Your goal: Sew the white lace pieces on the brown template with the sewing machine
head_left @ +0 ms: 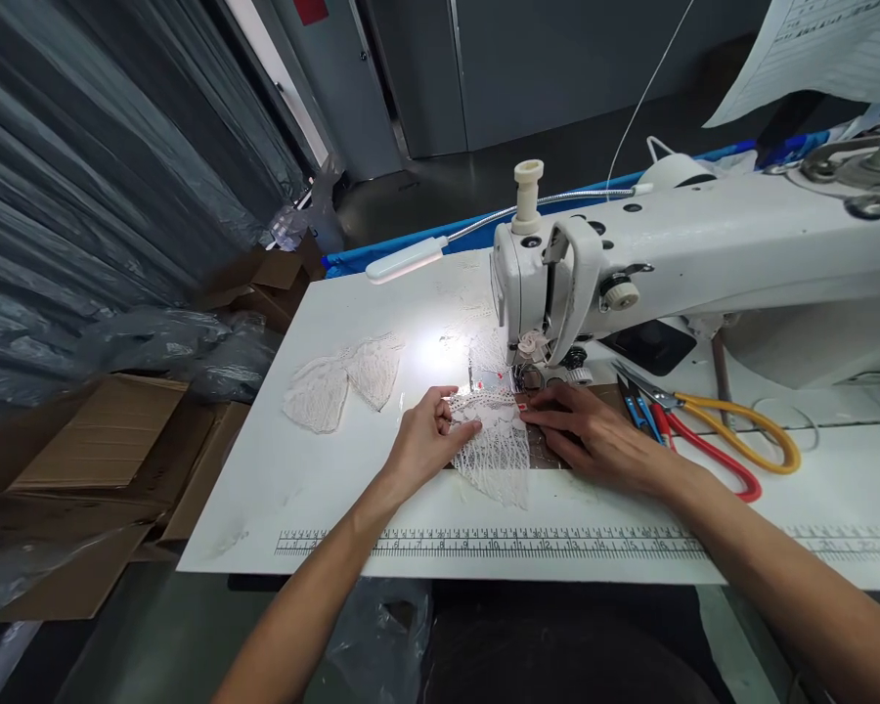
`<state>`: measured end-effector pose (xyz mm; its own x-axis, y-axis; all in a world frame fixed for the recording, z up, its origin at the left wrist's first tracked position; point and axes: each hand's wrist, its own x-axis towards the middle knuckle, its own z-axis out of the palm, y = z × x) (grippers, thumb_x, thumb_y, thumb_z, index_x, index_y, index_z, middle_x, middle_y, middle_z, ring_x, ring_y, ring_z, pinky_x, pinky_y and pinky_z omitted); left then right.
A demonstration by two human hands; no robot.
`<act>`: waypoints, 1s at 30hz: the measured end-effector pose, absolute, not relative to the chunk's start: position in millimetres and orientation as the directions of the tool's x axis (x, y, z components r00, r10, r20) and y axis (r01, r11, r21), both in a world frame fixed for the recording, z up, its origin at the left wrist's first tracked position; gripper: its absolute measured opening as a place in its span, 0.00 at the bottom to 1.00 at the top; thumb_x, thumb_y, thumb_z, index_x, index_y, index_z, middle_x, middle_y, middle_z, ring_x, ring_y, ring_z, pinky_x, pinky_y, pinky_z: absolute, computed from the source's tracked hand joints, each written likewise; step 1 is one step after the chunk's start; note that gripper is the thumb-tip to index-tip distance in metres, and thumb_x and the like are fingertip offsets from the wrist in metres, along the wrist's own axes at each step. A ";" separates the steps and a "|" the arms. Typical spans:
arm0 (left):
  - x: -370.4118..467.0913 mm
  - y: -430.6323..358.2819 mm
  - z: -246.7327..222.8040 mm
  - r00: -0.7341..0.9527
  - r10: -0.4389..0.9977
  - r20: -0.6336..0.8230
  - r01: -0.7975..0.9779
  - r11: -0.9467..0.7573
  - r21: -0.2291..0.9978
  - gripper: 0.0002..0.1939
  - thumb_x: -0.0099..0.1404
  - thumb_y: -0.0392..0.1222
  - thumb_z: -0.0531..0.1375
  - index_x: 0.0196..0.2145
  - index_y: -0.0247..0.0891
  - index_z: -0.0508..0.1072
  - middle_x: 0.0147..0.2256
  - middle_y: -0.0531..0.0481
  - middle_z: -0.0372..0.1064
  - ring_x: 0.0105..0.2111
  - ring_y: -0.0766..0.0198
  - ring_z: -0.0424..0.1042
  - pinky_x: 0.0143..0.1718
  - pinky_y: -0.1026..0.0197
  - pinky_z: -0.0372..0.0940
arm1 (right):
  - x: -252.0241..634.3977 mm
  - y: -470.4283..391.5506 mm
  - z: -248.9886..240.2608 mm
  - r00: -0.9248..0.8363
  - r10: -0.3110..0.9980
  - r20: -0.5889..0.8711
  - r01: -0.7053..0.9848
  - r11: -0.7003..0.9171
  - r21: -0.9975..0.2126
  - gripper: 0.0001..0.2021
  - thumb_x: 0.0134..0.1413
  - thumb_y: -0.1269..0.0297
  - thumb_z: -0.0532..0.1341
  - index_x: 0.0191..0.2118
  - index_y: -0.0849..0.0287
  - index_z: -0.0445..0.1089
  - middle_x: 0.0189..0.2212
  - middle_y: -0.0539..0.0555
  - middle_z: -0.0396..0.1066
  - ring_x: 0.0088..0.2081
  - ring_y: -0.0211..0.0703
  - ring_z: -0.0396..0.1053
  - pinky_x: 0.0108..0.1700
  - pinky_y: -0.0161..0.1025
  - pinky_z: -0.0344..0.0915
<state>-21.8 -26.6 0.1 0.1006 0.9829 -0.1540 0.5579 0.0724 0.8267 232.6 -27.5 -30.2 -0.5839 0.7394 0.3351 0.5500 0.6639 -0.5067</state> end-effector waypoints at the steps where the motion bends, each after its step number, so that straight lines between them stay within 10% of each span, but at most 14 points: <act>1: -21.8 -26.7 -0.2 0.099 0.983 -0.154 0.559 0.074 0.826 0.32 0.56 0.54 0.66 0.54 0.38 0.66 0.26 0.59 0.56 0.22 0.70 0.56 0.25 0.66 0.55 | 232.5 -27.7 -30.2 -0.577 0.744 0.337 0.552 0.659 -0.511 0.17 0.64 0.66 0.52 0.54 0.60 0.71 0.51 0.61 0.67 0.53 0.52 0.64 0.56 0.54 0.66; 30: -19.0 -31.9 2.7 0.109 0.988 -0.110 0.590 0.025 0.807 0.25 0.62 0.52 0.61 0.53 0.38 0.66 0.29 0.55 0.60 0.25 0.69 0.59 0.26 0.65 0.56 | 241.8 -31.9 -30.5 -0.680 0.686 0.257 0.558 0.712 -0.426 0.18 0.62 0.67 0.55 0.55 0.44 0.71 0.56 0.56 0.63 0.55 0.54 0.63 0.55 0.58 0.65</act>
<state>-19.0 -31.9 2.7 0.1094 0.9879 -0.1103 0.5902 0.0247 0.8069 241.8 -31.9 -30.5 -0.6805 0.6862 0.2569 0.5576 0.7124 -0.4260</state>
